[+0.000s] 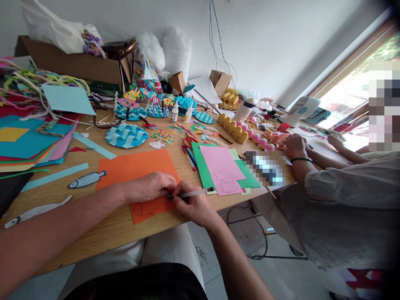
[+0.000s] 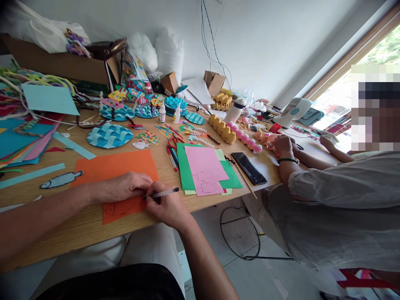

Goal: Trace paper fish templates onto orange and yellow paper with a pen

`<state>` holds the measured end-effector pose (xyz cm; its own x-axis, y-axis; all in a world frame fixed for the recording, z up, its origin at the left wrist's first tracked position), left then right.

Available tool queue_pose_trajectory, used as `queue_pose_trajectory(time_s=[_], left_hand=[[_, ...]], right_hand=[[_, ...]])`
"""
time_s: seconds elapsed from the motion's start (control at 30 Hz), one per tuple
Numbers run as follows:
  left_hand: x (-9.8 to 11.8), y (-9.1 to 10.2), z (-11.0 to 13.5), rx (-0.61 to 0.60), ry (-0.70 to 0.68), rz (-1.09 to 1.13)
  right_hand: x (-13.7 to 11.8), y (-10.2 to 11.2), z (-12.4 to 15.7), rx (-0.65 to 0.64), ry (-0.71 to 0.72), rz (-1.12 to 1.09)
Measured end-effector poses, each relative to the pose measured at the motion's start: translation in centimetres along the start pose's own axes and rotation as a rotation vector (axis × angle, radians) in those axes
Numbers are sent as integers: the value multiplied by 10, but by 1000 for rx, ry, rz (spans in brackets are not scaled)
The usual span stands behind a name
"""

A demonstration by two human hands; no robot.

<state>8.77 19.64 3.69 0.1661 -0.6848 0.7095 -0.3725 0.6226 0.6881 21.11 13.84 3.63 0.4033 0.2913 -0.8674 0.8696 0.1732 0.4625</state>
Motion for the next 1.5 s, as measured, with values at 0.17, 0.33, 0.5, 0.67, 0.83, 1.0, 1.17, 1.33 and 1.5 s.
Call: queue_pose_trajectory(time_s=[0.17,0.33,0.5,0.67,0.83,1.0,1.17,1.33,1.5], left_hand=[[2,1,0,-5,2,-4],[2,1,0,-9,5,-5],[2,1,0,-15,15,2],[3,1,0,-15,28,14],[7,2,0,-15,50,28],[9,3,0,-23,73,34],[9,4,0,-29,82,36],[10,4,0,-28,82,46],[11,5,-1,-22,88,41]], right_hand=[[0,0,-1,39,1,21],[-1,1,-2,43,12,19],[-2,2,-2,45,11,27],[-2,1,-1,43,6,38],[-2,0,-1,43,-14,26],[1,1,-1,58,-16,-10],[4,3,-1,83,-6,-76],[2,1,-1,58,1,-22],[-1,0,-1,38,-20,-4]])
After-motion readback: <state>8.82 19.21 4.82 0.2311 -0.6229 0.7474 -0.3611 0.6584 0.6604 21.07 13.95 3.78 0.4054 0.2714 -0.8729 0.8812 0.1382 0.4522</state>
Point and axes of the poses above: each hand's wrist, its own z-axis away from the middle knuckle, its own y-axis out of the back of the hand, x = y × z, the point moved 4 cm from there along -z, towards the middle knuckle, and after that the axes turned 1 degree about -y, right-handed, at the moved point
